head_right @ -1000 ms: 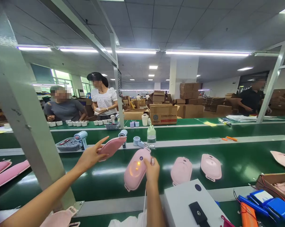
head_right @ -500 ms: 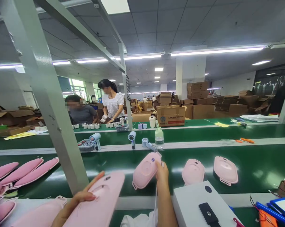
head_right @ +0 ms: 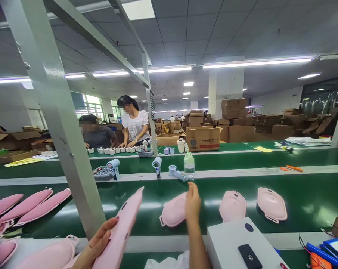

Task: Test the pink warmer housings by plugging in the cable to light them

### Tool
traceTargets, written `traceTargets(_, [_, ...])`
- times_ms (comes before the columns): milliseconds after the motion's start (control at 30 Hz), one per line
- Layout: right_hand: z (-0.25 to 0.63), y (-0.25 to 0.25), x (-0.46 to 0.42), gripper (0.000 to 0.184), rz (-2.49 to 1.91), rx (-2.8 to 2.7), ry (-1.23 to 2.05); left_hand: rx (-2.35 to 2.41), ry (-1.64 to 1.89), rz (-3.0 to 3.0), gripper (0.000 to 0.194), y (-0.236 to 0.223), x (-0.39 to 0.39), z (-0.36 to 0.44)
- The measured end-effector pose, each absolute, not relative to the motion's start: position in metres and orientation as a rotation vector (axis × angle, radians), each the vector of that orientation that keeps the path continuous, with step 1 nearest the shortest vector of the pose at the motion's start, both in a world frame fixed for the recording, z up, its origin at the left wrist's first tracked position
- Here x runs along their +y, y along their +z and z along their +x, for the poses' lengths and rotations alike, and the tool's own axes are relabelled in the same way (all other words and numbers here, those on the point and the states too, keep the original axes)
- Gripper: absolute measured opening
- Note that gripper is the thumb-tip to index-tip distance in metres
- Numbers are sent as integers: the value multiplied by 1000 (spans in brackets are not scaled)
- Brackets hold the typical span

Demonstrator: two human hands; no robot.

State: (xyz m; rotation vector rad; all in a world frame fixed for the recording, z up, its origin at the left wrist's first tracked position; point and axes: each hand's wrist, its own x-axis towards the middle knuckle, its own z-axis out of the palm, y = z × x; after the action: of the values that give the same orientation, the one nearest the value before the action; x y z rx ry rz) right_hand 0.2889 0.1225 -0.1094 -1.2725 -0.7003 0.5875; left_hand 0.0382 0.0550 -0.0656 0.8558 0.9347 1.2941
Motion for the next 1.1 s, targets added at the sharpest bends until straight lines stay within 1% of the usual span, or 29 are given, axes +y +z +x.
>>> traceTargets(67, [268,-85,109,28,-1186,-872,667,890,1328,865,101,-50,57,48])
traceTargets(100, [257,-72,99,30,-1133,-956,708,872,1347,876,116,-42,57,51])
traceTargets(133, [247,-60,88,31,-1076,-1048,766,860,1365,880,122,-34,56,52])
traceTargets(200, [231,-37,64,32,-971,-1229,887,855,1402,861,117,-22,53,49])
traceTargets(267, [223,-19,42,25,-866,-1493,1019,860,1449,812,108,-17,50,44])
traceTargets(300, [221,-13,34,25,-871,-1564,1021,861,1463,787,106,-17,48,41])
traceTargets(433, [222,-5,22,29,-945,-1692,1002,895,1451,759,111,-21,46,35])
traceTargets(567, [222,-2,20,28,-1039,-1730,985,913,1487,770,116,-19,45,35])
traceTargets(667, [221,4,15,28,-1153,-1835,810,965,1553,848,114,-17,43,34])
traceTargets(733, [221,8,12,28,-1191,-1914,736,1029,1556,895,117,-16,42,33])
traceTargets(833, [220,9,12,28,-1167,-1928,811,1100,1501,918,120,-14,40,31])
traceTargets(933, [220,7,14,30,-1091,-1908,872,1080,1471,931,111,-12,40,29])
traceTargets(1033, [220,6,16,28,-1080,-1894,898,1079,1459,968,95,-12,41,25])
traceTargets(1100, [221,7,16,25,-1128,-1903,886,1108,1450,1026,89,-13,41,23])
